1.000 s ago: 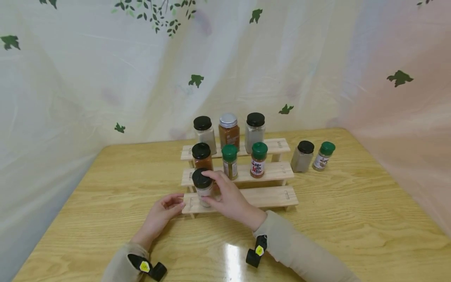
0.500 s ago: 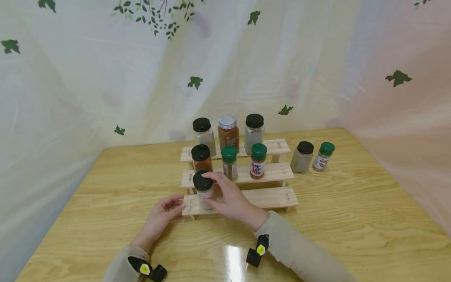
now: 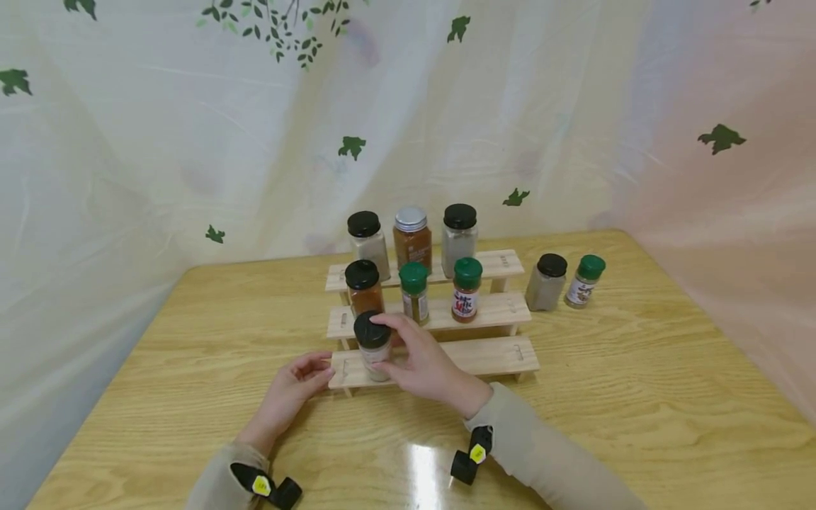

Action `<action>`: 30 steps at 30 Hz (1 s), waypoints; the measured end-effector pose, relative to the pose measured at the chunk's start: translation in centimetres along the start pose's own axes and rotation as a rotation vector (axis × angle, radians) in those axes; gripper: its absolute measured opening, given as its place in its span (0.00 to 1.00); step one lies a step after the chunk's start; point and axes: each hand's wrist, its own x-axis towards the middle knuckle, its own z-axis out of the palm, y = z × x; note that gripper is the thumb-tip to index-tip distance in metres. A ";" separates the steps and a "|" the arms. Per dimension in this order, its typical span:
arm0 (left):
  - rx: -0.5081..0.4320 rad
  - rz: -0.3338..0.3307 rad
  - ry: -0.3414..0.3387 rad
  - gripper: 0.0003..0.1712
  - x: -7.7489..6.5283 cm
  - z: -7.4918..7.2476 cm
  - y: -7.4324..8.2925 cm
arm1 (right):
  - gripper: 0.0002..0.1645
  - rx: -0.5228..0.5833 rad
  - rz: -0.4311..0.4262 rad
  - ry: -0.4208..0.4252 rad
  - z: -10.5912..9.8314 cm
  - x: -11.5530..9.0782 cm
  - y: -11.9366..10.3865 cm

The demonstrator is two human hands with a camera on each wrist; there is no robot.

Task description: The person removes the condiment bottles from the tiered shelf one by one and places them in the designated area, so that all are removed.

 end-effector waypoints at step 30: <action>-0.013 0.004 0.006 0.23 0.0 0.1 -0.1 | 0.40 -0.074 -0.065 0.042 -3.3 -3.2 -0.3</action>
